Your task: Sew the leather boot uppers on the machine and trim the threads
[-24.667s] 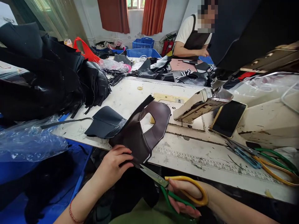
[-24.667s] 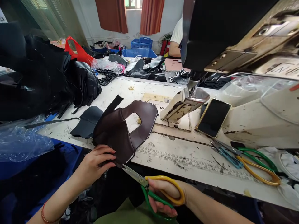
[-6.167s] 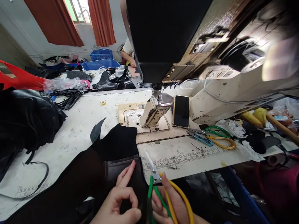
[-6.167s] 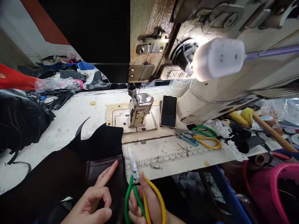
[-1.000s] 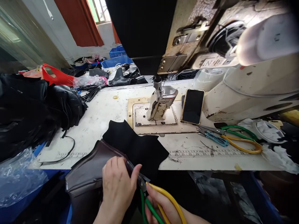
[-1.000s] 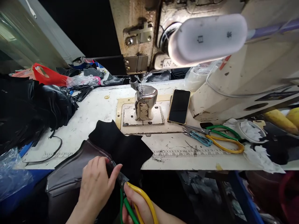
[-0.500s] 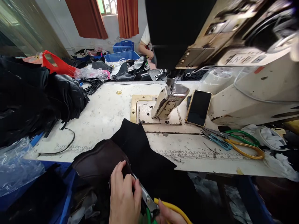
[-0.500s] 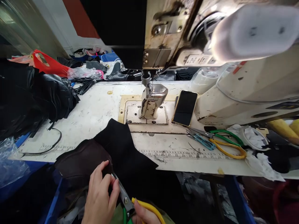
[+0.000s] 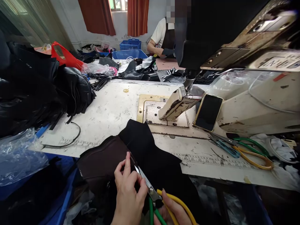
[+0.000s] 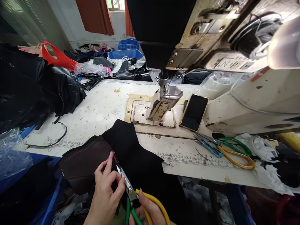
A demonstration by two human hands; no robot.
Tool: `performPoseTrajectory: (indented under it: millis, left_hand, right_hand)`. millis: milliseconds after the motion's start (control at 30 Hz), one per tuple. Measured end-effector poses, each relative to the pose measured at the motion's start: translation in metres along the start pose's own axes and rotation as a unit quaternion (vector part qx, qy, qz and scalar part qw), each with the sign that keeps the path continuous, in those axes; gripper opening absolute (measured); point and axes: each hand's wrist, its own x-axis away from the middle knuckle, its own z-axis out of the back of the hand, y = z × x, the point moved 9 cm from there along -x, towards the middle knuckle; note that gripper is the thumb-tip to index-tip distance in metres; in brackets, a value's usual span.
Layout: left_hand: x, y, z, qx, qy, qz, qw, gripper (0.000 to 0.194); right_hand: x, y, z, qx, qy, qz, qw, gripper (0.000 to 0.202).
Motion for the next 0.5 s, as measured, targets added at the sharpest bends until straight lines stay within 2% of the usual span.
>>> performPoseTrajectory:
  millis: [67,200,300,367,433,500]
  left_hand:
    - [-0.001,-0.002,-0.001,-0.002,-0.017,0.005,1.000,0.025]
    - [-0.003,-0.003,0.002,0.001,-0.010,0.018,1.000,0.026]
    - [-0.004,-0.006,0.000,0.018,-0.020,0.032,0.999,0.026]
    - [-0.004,-0.007,0.002,0.019,-0.008,0.032,0.999,0.024]
    - [-0.004,-0.005,0.004,0.015,0.005,0.020,1.000,0.023]
    - [-0.004,-0.004,0.004,0.018,0.004,0.012,1.000,0.023]
  right_hand:
    - [0.001,-0.004,-0.004,-0.014,0.001,-0.003,1.000,0.098]
    - [0.001,-0.006,-0.012,-0.044,0.002,-0.018,0.999,0.098]
    - [-0.002,-0.012,-0.017,-0.070,-0.002,0.013,0.997,0.095]
    - [-0.002,-0.017,-0.019,-0.077,0.008,0.030,0.997,0.092]
    - [0.005,-0.021,-0.021,-0.064,0.035,0.019,0.997,0.089]
    - [0.025,-0.028,-0.019,-0.031,0.100,0.000,0.994,0.081]
